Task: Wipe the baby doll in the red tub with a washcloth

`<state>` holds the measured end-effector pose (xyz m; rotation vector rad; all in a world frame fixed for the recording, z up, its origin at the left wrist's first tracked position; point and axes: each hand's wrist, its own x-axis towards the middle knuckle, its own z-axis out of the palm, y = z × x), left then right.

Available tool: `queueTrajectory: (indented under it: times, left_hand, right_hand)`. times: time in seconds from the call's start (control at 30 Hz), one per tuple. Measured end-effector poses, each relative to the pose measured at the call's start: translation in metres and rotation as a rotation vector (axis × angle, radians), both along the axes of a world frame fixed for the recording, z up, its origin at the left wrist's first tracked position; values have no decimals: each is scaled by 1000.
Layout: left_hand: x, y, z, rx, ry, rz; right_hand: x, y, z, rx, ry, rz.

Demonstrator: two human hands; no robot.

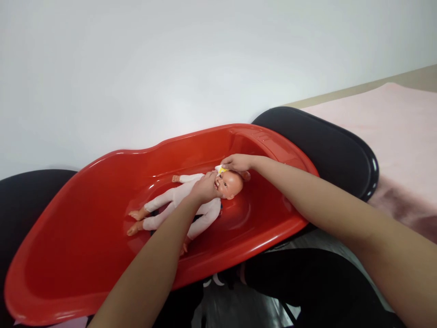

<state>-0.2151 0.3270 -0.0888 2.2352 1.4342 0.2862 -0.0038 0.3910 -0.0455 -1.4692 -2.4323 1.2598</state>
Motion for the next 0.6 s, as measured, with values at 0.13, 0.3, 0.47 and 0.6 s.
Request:
queueTrajectory:
  times: [0.13,0.3,0.47,0.6]
  left_hand:
    - [-1,0,1,36,16,-13]
    - [1,-3,1,7,8,23]
    - [1,-4,1,-26,-17,3]
    - [2,-6,-1,-44,-27,3]
  right_hand:
    - [1,0,0,-35,-14,-6]
    - [3,2,-3,-50,-7,16]
    - [5,5,-8,-28,29,-7]
    - [7,7,-12,-34,34,-24]
